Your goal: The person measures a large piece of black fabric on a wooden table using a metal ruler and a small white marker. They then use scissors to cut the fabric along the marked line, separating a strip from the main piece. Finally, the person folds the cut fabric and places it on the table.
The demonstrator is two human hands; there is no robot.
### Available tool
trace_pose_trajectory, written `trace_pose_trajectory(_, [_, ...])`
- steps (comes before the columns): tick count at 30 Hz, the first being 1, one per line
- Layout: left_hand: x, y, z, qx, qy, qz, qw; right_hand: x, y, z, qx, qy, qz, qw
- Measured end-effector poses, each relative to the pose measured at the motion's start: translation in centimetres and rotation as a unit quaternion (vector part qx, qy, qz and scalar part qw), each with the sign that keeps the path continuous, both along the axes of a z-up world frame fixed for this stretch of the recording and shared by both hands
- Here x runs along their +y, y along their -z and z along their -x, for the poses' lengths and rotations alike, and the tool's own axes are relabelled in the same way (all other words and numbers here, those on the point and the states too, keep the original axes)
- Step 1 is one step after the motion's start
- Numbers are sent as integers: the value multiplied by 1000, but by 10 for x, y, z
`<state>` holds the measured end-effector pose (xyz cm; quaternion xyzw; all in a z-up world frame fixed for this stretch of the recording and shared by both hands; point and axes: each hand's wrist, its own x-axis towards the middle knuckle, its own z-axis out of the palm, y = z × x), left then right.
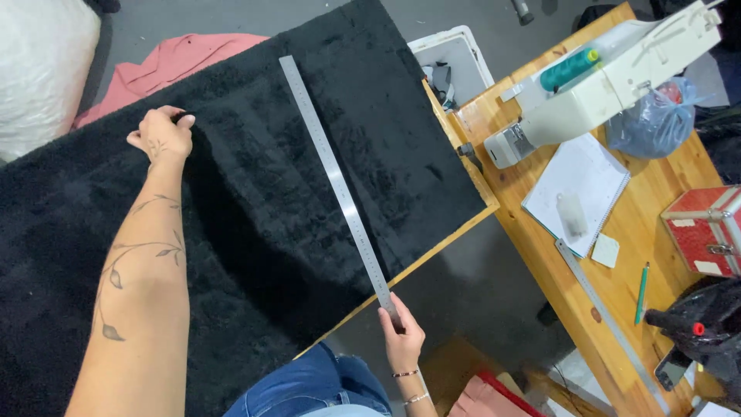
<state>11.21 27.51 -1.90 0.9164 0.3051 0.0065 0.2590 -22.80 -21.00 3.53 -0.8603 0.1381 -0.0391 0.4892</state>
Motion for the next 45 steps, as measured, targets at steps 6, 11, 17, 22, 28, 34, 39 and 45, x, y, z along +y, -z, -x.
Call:
trace_pose_trajectory(6, [-10, 14, 0, -25, -12, -58, 998, -4, -10, -12, 2, -23, 13, 1000])
trace_pose_trajectory(11, [4, 20, 6, -31, 38, -33, 998, -6, -8, -17, 4, -17, 3, 1000])
trace_pose_trajectory(17, [16, -19, 30, 21, 105, -9, 994, 1, -13, -20, 28, 23, -42, 998])
trace_pose_trajectory(22, [32, -3, 23, -50, 96, -96, 989, 7, -14, -22, 36, 38, -88, 995])
trace_pose_trajectory(28, [18, 8, 20, -38, 39, -58, 997, 7, -19, -22, 38, 34, -75, 996])
trace_pose_trajectory(34, [13, 32, 37, -131, 63, -143, 979, 5, -18, -21, 27, 18, -76, 997])
trace_pose_trajectory(39, [-36, -45, 85, -234, 73, -191, 951, 10, -23, -28, 66, 34, -79, 994])
trace_pose_trajectory(45, [-46, -34, 158, -109, 71, -126, 983, 12, -32, -34, 92, 38, -68, 993])
